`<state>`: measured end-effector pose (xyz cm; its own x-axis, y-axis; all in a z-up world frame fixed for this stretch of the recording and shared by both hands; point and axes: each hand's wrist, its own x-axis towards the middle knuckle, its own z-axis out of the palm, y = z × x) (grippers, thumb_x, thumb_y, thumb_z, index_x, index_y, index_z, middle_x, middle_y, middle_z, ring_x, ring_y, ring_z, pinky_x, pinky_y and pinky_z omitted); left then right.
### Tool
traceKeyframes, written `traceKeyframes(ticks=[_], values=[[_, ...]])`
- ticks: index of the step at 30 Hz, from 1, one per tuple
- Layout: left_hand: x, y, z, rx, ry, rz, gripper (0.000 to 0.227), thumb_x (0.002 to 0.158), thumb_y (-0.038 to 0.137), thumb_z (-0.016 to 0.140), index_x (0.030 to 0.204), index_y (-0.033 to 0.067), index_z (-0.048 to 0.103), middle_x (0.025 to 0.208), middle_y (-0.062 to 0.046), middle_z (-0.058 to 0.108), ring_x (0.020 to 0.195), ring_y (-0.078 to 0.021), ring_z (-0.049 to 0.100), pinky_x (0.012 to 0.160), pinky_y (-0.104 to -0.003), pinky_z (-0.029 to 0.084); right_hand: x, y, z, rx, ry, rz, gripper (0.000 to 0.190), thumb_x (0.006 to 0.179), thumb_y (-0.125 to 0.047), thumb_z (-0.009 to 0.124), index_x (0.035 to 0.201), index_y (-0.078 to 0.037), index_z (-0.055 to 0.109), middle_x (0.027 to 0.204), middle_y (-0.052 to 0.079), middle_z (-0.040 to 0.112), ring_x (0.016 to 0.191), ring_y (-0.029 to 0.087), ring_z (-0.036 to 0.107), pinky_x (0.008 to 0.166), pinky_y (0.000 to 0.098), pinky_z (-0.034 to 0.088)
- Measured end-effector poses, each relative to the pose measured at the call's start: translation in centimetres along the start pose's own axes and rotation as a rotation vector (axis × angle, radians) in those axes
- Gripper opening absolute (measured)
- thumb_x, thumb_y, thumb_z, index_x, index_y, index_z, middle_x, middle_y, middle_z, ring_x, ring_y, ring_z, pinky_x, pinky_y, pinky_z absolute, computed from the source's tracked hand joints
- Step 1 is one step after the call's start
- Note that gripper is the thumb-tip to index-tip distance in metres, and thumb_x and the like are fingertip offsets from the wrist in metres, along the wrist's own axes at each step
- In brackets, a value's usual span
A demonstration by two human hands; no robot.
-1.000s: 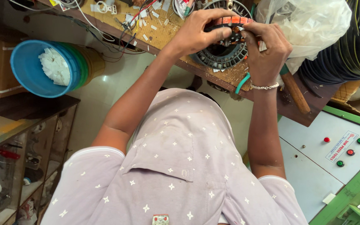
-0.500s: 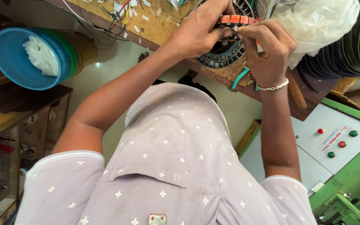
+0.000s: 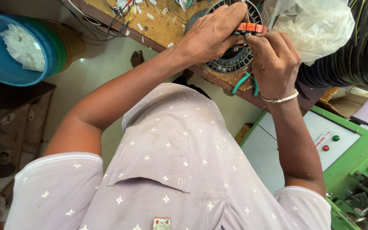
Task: The person is repairing an electrical motor stator by inserting small white insulating pieces into the copper windings. They use a screwdriver to adjust the windings and scissors to cut the insulating material to size.
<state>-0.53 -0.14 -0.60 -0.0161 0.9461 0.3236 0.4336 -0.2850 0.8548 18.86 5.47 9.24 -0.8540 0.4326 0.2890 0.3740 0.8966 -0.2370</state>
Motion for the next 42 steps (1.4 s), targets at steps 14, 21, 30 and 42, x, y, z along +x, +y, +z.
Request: traceKeyframes(ticks=[14, 21, 30, 42], values=[[1.6, -4.0, 1.7, -0.006, -0.138, 0.147, 0.033, 0.092, 0.022, 0.072, 0.107, 0.0035, 0.049, 0.099, -0.020, 0.056, 0.098, -0.0424, 0.057, 0.085, -0.050, 0.047, 0.2, -2.0, 1.4, -0.103, 0.208, 0.007, 0.027, 0.082, 0.005, 0.068, 0.108, -0.001, 0.072, 0.101, 0.014, 0.069, 0.096, 0.033, 0.068, 0.078, 0.0434, 0.056], [0.0, -0.6, -0.9, -0.027, -0.227, 0.126, 0.035, 0.094, 0.027, 0.073, 0.115, 0.0061, 0.055, 0.103, -0.016, 0.062, 0.102, -0.0351, 0.062, 0.089, -0.045, 0.050, -2.4, -1.0, 3.1, -0.152, 0.329, 0.059, 0.018, 0.082, -0.005, 0.082, 0.095, -0.013, 0.073, 0.101, 0.003, 0.076, 0.093, 0.026, 0.061, 0.092, 0.0441, 0.046], [-3.7, 1.7, 3.9, 0.014, 0.409, 0.179, 0.046, 0.089, 0.020, 0.084, 0.124, 0.0077, 0.058, 0.122, -0.013, 0.064, 0.115, -0.0356, 0.064, 0.102, -0.044, 0.052, -4.4, 2.6, 3.8, 0.369, 0.231, 0.178, 0.042, 0.084, 0.008, 0.078, 0.121, -0.009, 0.072, 0.110, 0.007, 0.075, 0.103, 0.026, 0.068, 0.098, 0.0412, 0.053], [-4.0, 1.0, 3.3, 0.131, 0.393, 0.294, 0.043, 0.094, 0.033, 0.082, 0.121, 0.0087, 0.059, 0.110, -0.010, 0.061, 0.100, -0.0296, 0.062, 0.089, -0.045, 0.050, -4.4, -0.3, 2.5, 0.521, 0.164, 0.264, 0.046, 0.092, -0.009, 0.092, 0.134, -0.004, 0.072, 0.129, 0.009, 0.073, 0.117, 0.026, 0.057, 0.102, 0.0363, 0.051]])
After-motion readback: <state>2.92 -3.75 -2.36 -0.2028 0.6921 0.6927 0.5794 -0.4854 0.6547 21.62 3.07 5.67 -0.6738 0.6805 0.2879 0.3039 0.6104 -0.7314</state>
